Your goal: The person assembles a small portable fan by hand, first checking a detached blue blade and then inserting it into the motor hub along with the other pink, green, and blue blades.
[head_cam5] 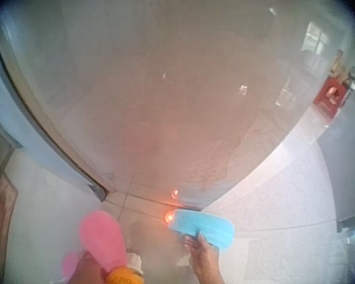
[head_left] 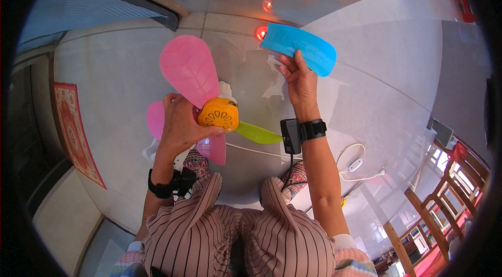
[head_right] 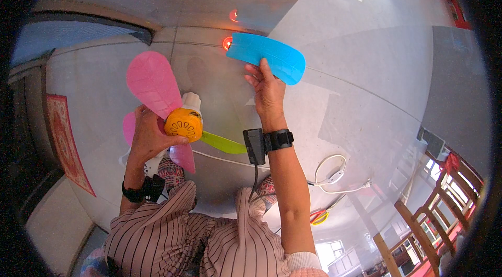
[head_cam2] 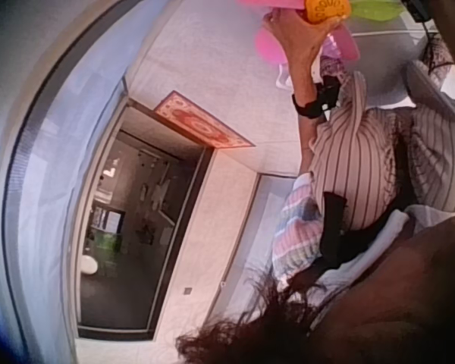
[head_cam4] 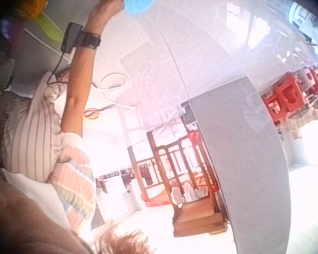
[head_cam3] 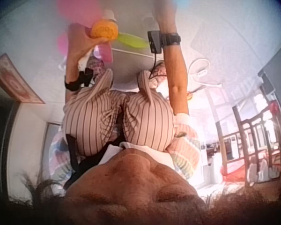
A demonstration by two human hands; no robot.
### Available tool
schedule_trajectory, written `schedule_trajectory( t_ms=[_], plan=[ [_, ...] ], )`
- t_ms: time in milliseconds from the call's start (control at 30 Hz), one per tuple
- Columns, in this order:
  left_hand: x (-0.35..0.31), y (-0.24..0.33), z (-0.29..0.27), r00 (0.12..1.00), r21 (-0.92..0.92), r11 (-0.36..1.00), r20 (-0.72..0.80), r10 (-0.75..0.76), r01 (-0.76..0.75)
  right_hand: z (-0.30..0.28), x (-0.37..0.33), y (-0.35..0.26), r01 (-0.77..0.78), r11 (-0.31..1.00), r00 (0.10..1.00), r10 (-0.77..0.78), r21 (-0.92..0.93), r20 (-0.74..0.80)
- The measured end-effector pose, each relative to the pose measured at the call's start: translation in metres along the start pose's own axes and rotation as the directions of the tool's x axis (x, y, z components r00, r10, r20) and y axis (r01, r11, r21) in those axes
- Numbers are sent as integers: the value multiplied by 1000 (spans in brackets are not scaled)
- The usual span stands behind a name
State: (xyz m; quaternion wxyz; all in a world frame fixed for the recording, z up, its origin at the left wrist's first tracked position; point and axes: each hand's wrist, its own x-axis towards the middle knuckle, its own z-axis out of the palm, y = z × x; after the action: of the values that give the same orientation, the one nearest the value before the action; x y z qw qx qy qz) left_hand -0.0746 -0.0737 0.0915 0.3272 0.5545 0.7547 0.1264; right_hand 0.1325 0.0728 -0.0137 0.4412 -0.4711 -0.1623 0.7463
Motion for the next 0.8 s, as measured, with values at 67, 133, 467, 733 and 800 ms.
schedule_trajectory(
  t_ms=[67, 133, 467, 733, 800],
  plan=[
    [0, -1, 1, 1000, -7, 1000, -13, 9, -9, 0, 0, -1, -7, 1000, 1000, 7, -5, 1],
    [0, -2, 1, 999, -13, 1000, -26, 18, -19, 2, -1, -1, -15, 1000, 1000, 15, -9, 3],
    [-1, -1, 2, 1000, -22, 1000, -12, 10, -11, 0, -2, -2, 11, 1000, 1000, -11, -16, -3],
    [-2, -2, 2, 1000, -14, 1000, -12, -6, 5, 4, -3, -1, 17, 1000, 1000, -17, -22, -21],
    [-2, -3, 2, 1000, -12, 1000, 3, -22, 22, 3, -2, -1, 13, 1000, 1000, -13, -17, -13]
  ],
)
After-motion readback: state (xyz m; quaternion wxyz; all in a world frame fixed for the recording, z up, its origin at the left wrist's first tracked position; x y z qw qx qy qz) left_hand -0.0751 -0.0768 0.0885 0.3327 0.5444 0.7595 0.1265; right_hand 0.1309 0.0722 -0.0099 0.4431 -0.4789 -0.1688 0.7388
